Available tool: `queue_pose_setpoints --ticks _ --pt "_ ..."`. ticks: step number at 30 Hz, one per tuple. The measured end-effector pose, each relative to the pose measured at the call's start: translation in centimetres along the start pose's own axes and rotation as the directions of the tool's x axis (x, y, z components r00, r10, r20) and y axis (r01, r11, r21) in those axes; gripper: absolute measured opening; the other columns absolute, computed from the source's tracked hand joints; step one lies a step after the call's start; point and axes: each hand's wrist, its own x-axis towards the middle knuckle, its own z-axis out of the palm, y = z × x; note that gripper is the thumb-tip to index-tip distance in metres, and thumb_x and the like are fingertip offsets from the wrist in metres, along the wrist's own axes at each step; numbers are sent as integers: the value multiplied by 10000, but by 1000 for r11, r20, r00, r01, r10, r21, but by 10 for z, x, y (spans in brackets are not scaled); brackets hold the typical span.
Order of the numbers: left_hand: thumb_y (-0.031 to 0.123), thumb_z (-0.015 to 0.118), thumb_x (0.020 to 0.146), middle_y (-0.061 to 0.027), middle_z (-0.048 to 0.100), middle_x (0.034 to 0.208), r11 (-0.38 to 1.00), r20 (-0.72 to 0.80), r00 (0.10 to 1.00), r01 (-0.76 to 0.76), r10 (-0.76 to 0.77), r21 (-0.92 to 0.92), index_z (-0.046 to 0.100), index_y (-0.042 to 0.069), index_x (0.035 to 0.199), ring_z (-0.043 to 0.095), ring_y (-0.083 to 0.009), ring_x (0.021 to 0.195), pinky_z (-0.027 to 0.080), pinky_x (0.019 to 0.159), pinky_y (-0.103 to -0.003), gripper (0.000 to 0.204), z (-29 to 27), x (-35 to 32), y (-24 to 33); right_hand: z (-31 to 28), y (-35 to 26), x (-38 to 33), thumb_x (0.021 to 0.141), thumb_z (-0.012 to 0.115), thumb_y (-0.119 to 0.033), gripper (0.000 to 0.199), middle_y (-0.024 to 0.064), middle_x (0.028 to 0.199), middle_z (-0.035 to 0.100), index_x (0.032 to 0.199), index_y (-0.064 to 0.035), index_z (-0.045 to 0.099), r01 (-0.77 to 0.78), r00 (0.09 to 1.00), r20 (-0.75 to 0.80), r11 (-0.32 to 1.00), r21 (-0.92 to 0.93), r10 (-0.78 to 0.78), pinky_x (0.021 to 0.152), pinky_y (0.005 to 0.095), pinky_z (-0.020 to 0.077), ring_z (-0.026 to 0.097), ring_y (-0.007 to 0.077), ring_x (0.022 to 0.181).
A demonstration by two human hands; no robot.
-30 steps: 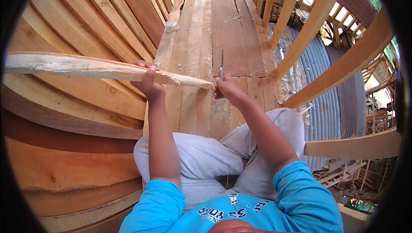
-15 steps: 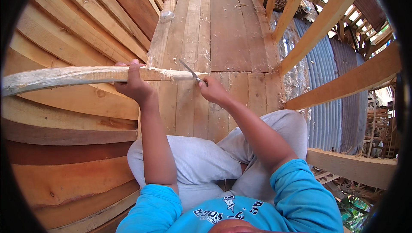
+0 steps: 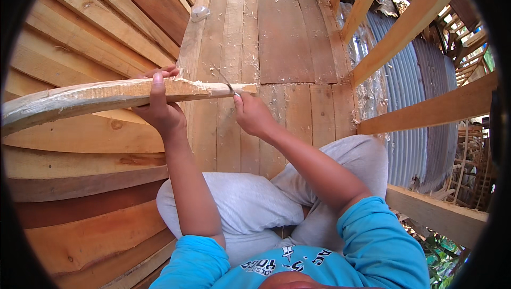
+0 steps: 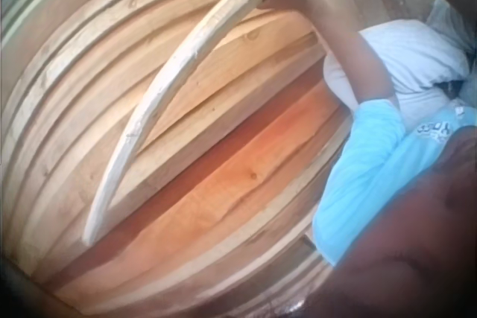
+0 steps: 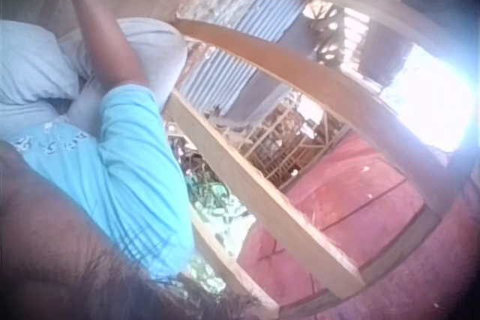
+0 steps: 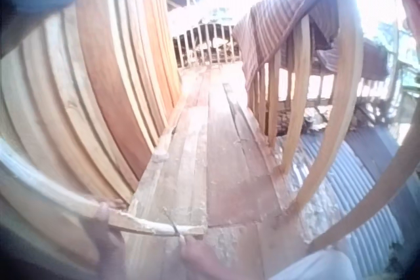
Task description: The person sits on a wooden floor and uses a knife to carve a long piece of wood, removing shavings and shaping the surface. The person holds the wood with one hand and carves with the other, occasionally adjusting the wood's position.
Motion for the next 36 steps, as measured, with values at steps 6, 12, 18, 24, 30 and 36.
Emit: queue_pose_setpoints --ticks 6,12,18,24,30,36 --pt "172 691 830 -136 638 853 998 -182 983 21 -11 52 486 6 1067 675 -238 822 589 732 -374 355 16 -11 -4 -3 18 7 1056 367 -315 462 337 928 653 976 72 608 -70 996 49 997 11 70 847 574 474 619 517 924" --pt "127 691 823 -150 615 861 999 -250 968 23 -13 35 455 -117 1128 672 -239 760 573 739 -353 456 15 -15 -2 -7 -8 1 1055 355 -303 480 358 984 650 995 92 621 -73 996 47 997 -14 74 882 569 479 619 519 959" --pt "141 684 821 -147 626 864 999 -220 975 15 -4 48 483 -87 1088 664 -226 779 570 721 -347 404 26 -15 0 -2 41 15 1061 347 -330 523 328 923 652 902 89 616 -157 986 49 988 -12 157 856 551 472 617 507 931" --pt "131 678 805 -138 613 838 999 -220 976 11 -2 41 492 -56 1048 662 -234 745 563 727 -351 358 20 -18 0 -15 -3 7 1062 351 -326 518 323 912 653 915 91 620 -77 992 108 994 79 68 840 520 477 629 495 920" --pt "139 663 792 -114 580 803 999 -228 974 5 -14 -39 489 5 964 667 -260 719 573 707 -382 278 9 -7 -6 -15 10 13 1052 348 -301 510 367 984 645 988 120 629 -124 975 187 992 24 117 883 554 486 626 519 962" --pt "133 655 780 -79 531 772 999 -155 988 -24 20 -21 481 16 935 658 -269 688 574 706 -398 261 6 -9 -7 -14 -30 -4 1056 371 -319 497 330 925 652 938 91 625 -3 998 69 999 49 0 840 533 480 631 493 922"
